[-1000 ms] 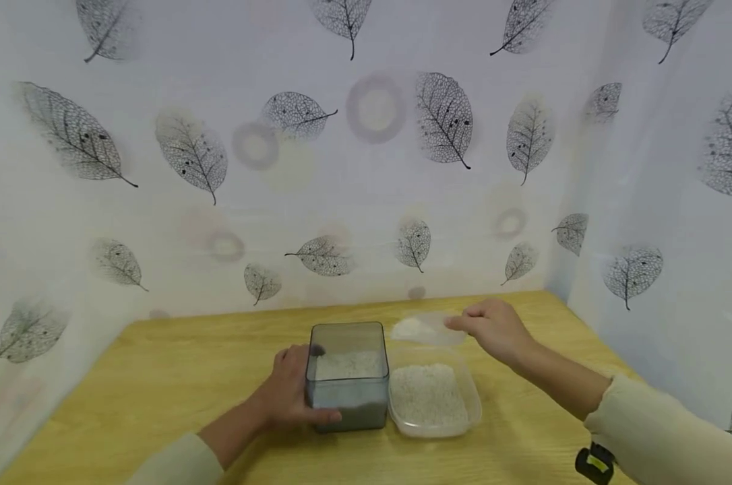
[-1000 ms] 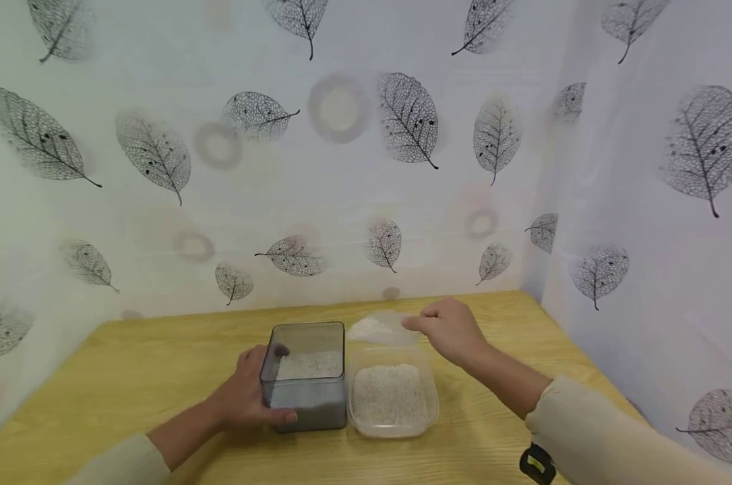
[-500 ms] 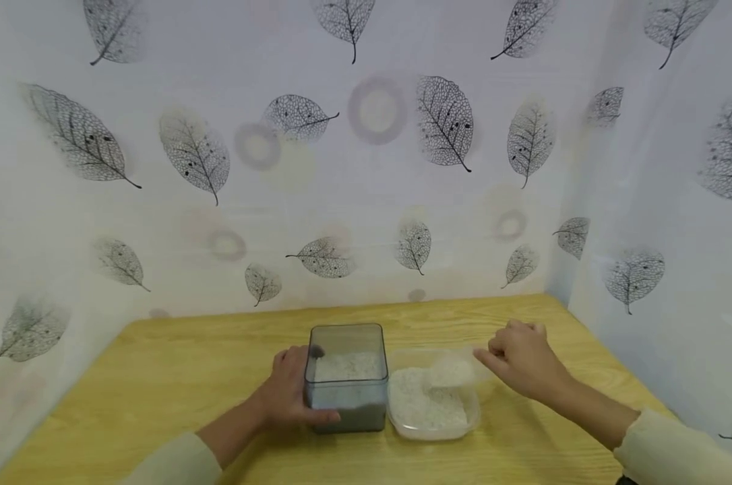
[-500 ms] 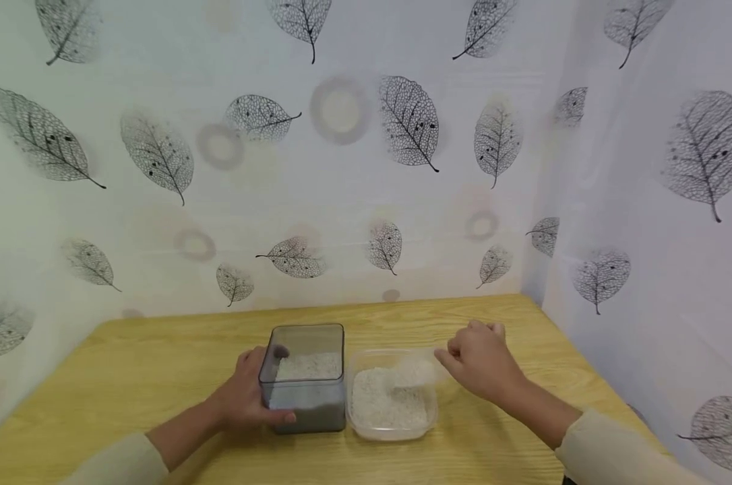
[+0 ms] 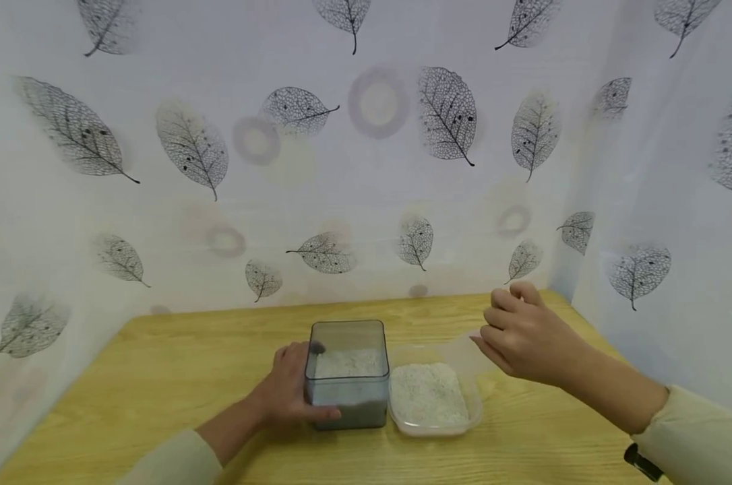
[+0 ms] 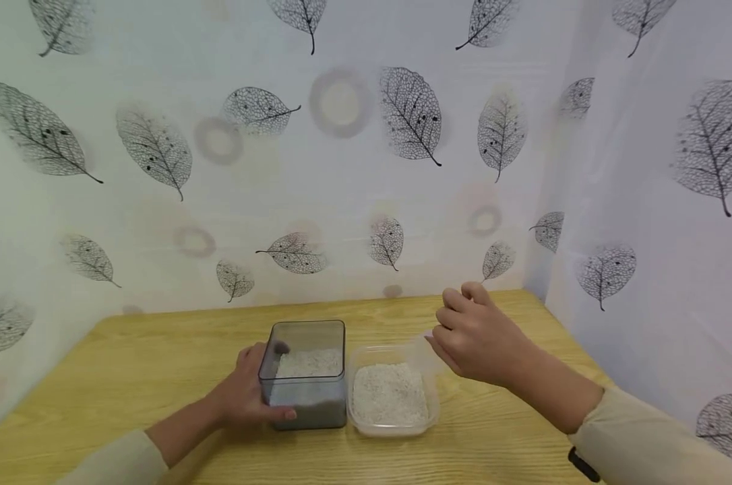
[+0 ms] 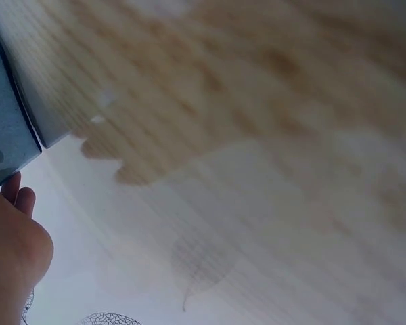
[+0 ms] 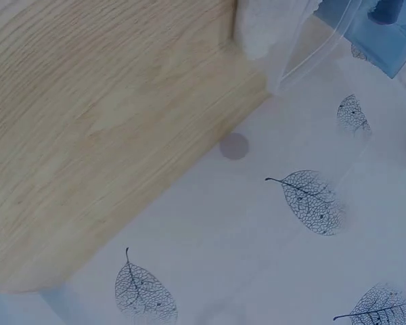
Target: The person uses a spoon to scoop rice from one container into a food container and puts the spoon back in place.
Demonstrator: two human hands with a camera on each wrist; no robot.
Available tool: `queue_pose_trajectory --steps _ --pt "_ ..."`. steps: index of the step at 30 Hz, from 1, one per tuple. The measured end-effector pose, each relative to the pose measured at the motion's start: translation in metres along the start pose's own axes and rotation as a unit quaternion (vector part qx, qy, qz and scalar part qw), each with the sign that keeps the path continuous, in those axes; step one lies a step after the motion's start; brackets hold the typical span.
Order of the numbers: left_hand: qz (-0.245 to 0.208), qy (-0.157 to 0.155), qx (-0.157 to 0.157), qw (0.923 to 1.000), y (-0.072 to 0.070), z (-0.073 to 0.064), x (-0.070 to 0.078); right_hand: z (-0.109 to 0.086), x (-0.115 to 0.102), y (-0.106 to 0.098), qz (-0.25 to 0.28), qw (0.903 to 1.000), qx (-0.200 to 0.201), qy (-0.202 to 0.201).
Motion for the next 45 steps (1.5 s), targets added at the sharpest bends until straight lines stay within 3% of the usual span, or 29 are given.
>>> queue_pose_trajectory --steps 7,10,13,17,23,32,35,40,45 --pt "-0.015 -0.012 -0.004 0.9998 0.002 -0.001 -0.001 0.031 0.001 0.007 -0.022 0.9937 0.040 0.103" --pt "-0.028 -0.032 -0.011 0.9990 0.002 -0.001 -0.002 0.046 -0.004 0.010 -0.030 0.9913 0.056 0.115" --pt "-0.033 -0.041 -0.013 0.9985 0.002 0.000 -0.002 0.059 -0.013 0.015 -0.057 0.9918 0.062 0.096" --pt "-0.024 -0.030 -0.014 0.9992 0.002 0.000 -0.001 0.072 -0.031 0.026 -0.101 0.9931 0.045 0.037" --pt "-0.022 -0.010 -0.010 0.9997 0.002 0.000 0.000 0.086 -0.057 0.048 -0.113 0.9928 0.010 -0.040" --pt "-0.028 0.004 -0.005 0.9996 0.001 0.000 -0.001 0.111 -0.090 0.084 -0.147 0.9842 -0.010 -0.098" --pt "-0.031 0.009 -0.007 0.9994 0.000 -0.001 -0.002 0.120 -0.105 0.099 -0.137 0.9809 -0.051 -0.128" --pt "-0.029 0.014 -0.012 0.9994 0.001 -0.001 -0.003 0.125 -0.129 0.124 -0.095 0.9585 -0.204 -0.175" --pt "-0.018 0.013 -0.017 0.9996 0.001 0.000 -0.002 0.123 -0.128 0.139 -0.030 0.9370 -0.331 -0.109"
Point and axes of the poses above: each hand's wrist, its own z-axis towards the middle knuckle, its own y-axis out of the palm, x = y × z, the point moved 6 cm from there along z, towards the middle knuckle, and after that the axes turned 14 degrees about -z, right-handed, at the moved point
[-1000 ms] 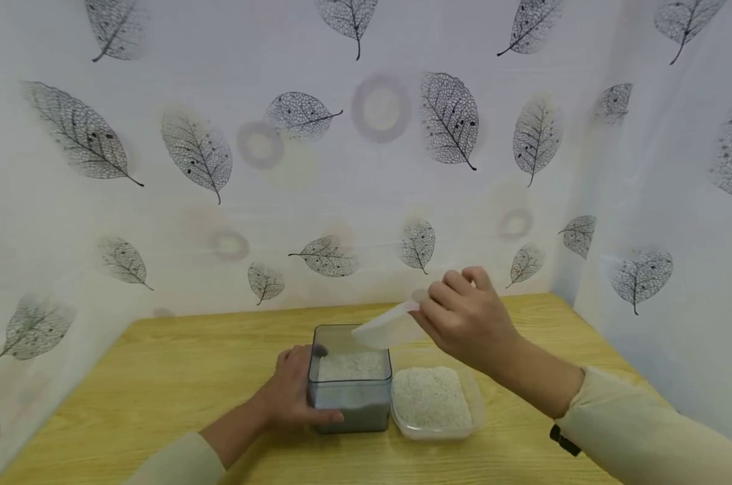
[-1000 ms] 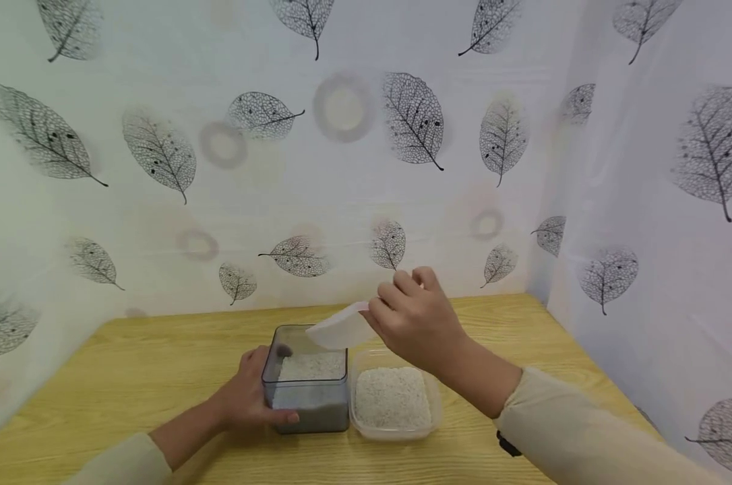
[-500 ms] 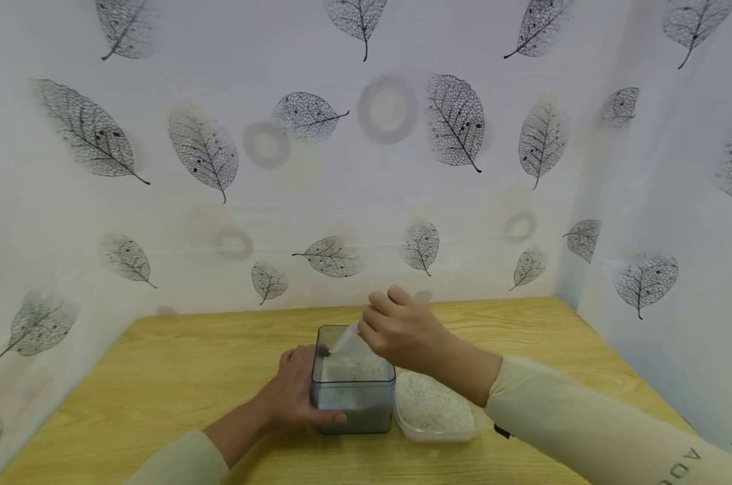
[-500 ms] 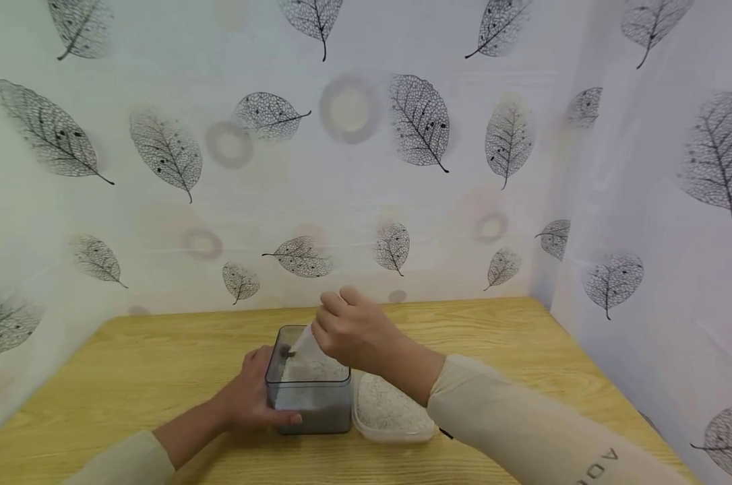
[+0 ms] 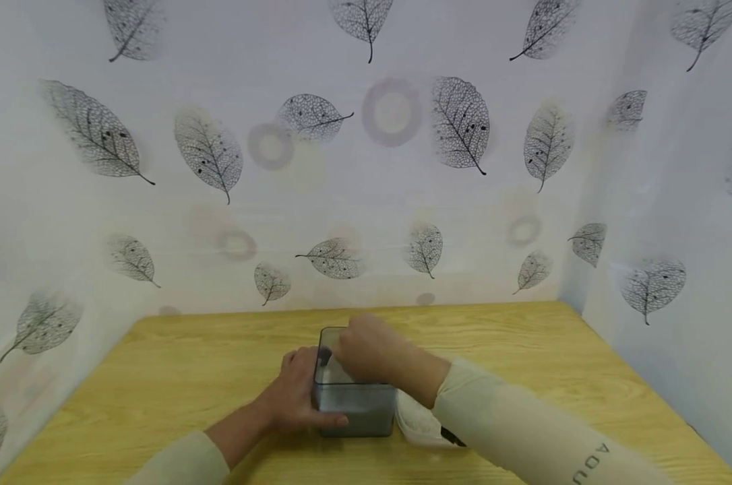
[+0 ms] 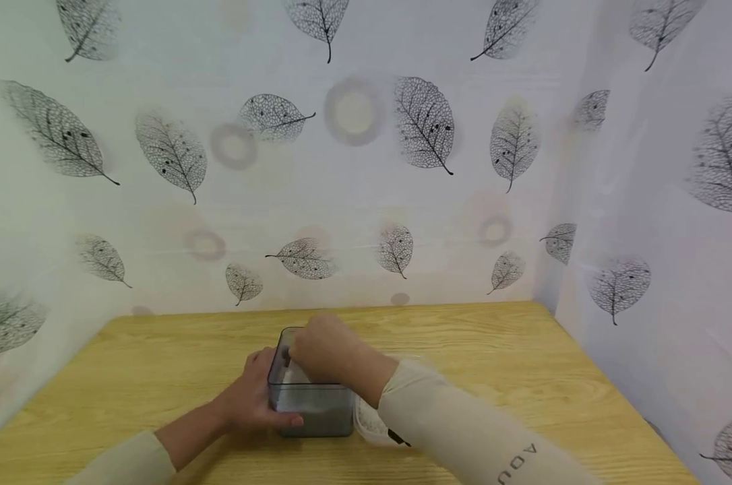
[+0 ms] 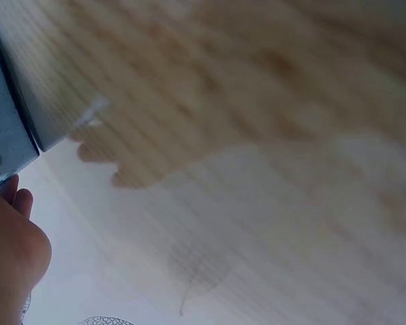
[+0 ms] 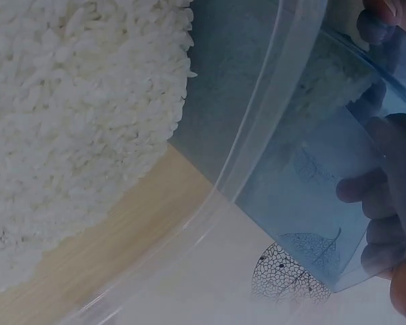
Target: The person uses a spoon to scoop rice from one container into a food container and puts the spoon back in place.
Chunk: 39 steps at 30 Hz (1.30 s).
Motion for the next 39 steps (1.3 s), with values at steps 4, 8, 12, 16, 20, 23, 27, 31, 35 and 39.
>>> queue_pose_trajectory --steps 4,8,12,16,20,23,27,31,35,39 --pt "0.001 0.000 0.002 1.0000 0.000 0.000 0.002 -0.001 0.004 0.005 0.047 0.9981 -0.020 0.035" --pt "-0.006 -0.004 0.002 1.0000 0.000 0.000 0.003 -0.002 0.007 0.007 0.080 0.9953 -0.017 0.052" --pt "-0.012 -0.003 0.006 0.9999 -0.002 0.000 0.003 -0.002 0.010 0.007 0.105 0.9922 -0.023 0.063" --pt "-0.015 0.004 0.013 0.9998 -0.002 -0.001 0.003 -0.002 0.012 0.008 0.135 0.9876 -0.027 0.076" --pt "-0.019 0.010 0.013 0.9997 -0.001 -0.001 0.003 -0.004 0.014 0.010 0.161 0.9824 -0.026 0.092" --pt "-0.021 0.013 0.014 0.9996 -0.001 0.000 0.004 -0.006 0.015 0.011 0.167 0.9807 -0.019 0.100" --pt "-0.021 0.010 0.013 0.9996 -0.001 0.000 0.004 -0.007 0.017 0.013 0.181 0.9771 -0.016 0.111" --pt "-0.022 0.007 0.010 0.9997 -0.001 0.000 0.003 -0.008 0.020 0.013 0.194 0.9734 -0.008 0.122" --pt "-0.023 0.004 0.010 0.9997 -0.001 0.000 0.003 -0.010 0.022 0.012 0.209 0.9691 -0.003 0.130" --pt "-0.027 0.000 0.011 0.9996 -0.001 -0.001 0.005 -0.010 0.023 0.011 0.220 0.9667 0.004 0.131"
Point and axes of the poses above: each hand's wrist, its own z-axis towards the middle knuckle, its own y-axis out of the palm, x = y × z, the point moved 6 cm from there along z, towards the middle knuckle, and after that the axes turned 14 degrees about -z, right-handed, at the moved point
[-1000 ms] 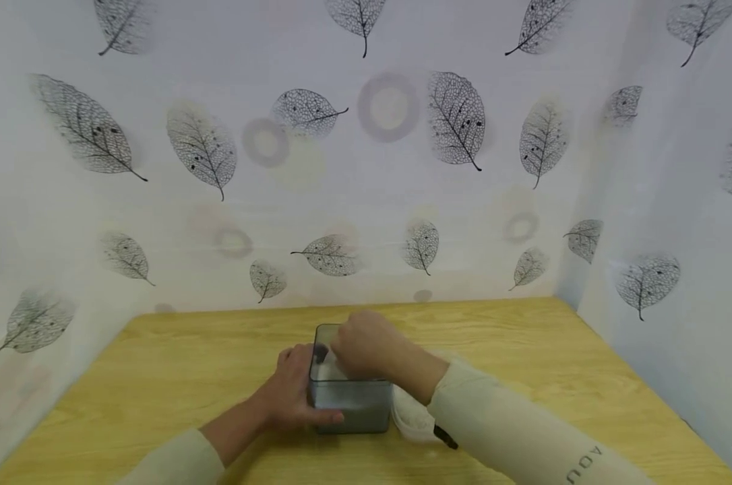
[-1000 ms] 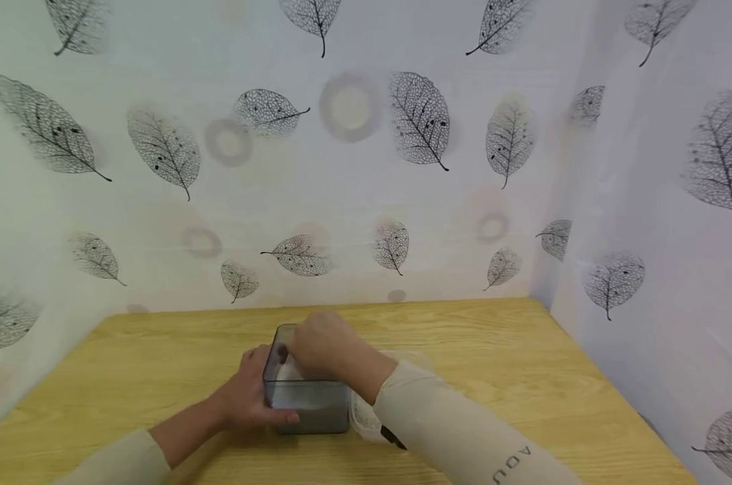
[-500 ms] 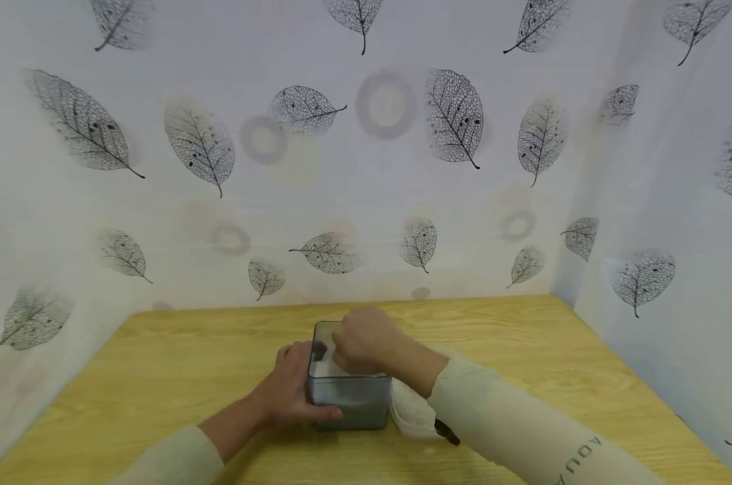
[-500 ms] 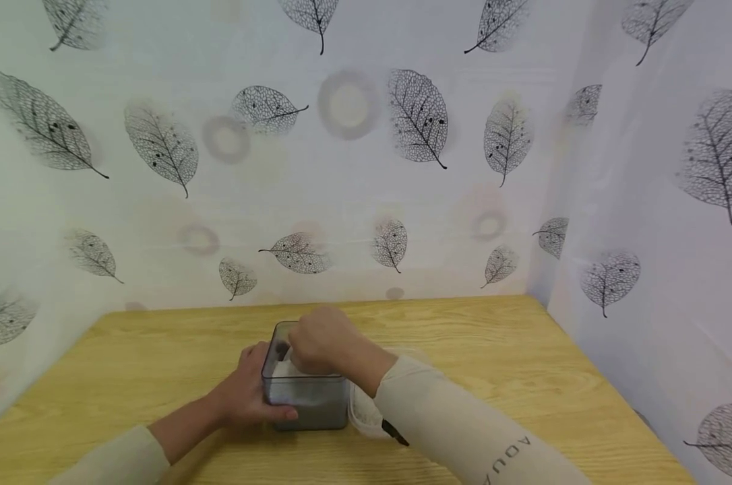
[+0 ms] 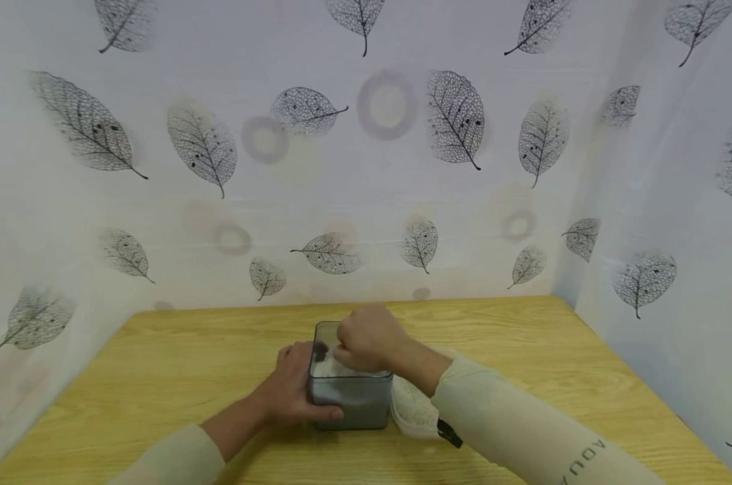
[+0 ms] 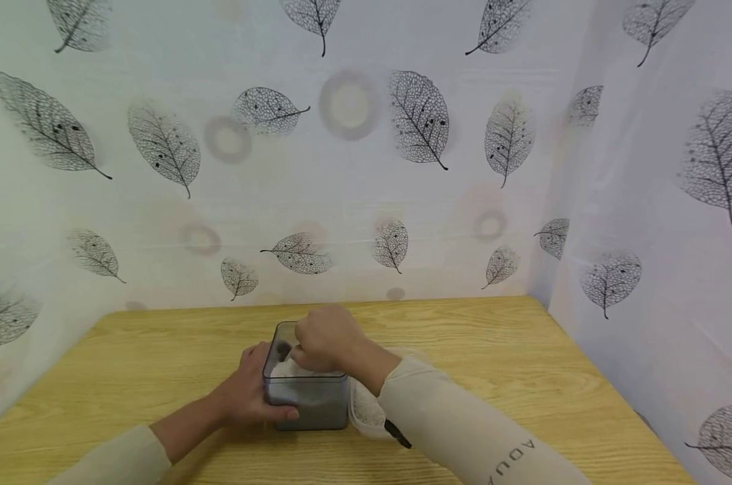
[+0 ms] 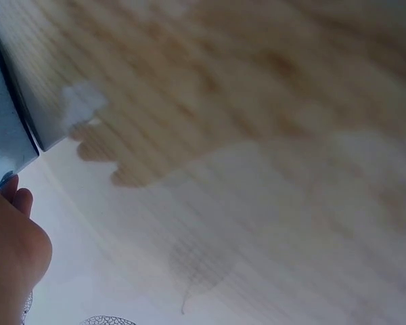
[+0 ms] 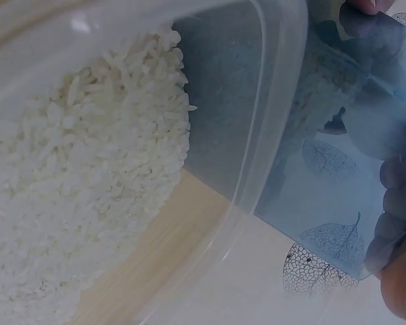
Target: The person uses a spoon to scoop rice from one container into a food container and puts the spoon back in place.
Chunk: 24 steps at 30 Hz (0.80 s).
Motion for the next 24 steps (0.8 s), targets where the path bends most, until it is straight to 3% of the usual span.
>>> queue_pose_trajectory --steps 24 --pt "0.006 -0.007 0.002 1.0000 -0.0003 -0.0002 -0.0010 -0.0012 0.0022 -0.0021 0.023 0.9995 0.020 0.001"
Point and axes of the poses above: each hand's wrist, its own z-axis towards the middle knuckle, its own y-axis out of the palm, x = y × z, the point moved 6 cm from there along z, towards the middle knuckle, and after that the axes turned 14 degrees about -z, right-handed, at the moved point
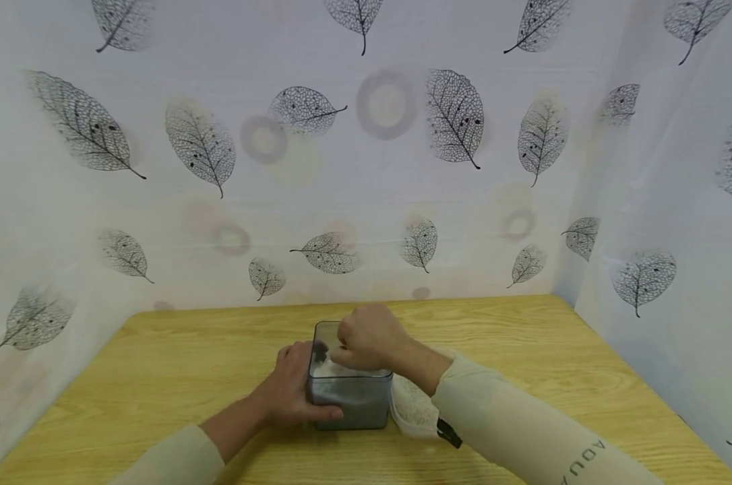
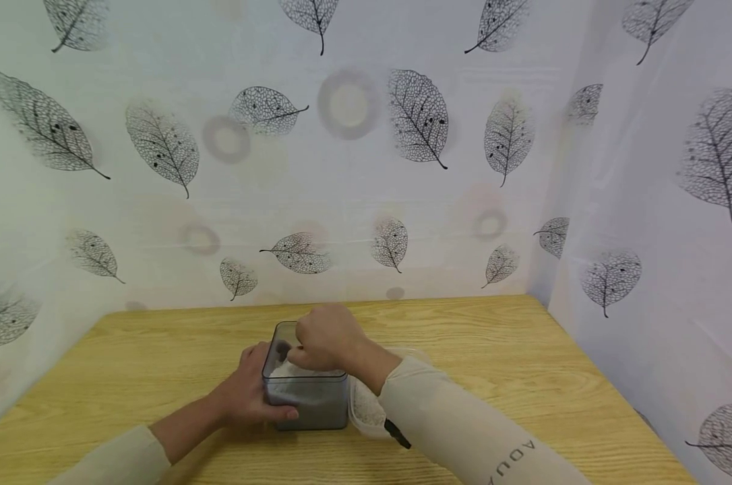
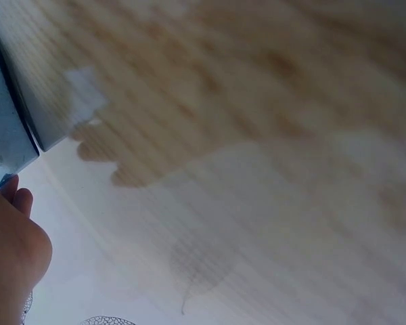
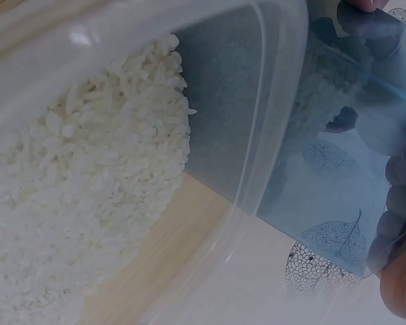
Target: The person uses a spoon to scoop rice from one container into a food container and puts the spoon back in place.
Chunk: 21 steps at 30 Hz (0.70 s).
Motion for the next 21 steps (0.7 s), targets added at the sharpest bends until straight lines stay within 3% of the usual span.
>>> queue_pose_trajectory --steps 13,21 --pt "-0.003 -0.003 -0.003 1.0000 0.001 0.001 0.000 0.000 0.002 0.000 0.009 0.9999 0.008 -0.005" --pt "0.012 0.020 0.008 0.9997 -0.001 0.001 0.002 -0.006 0.012 -0.003 0.052 0.9983 -0.026 0.005"
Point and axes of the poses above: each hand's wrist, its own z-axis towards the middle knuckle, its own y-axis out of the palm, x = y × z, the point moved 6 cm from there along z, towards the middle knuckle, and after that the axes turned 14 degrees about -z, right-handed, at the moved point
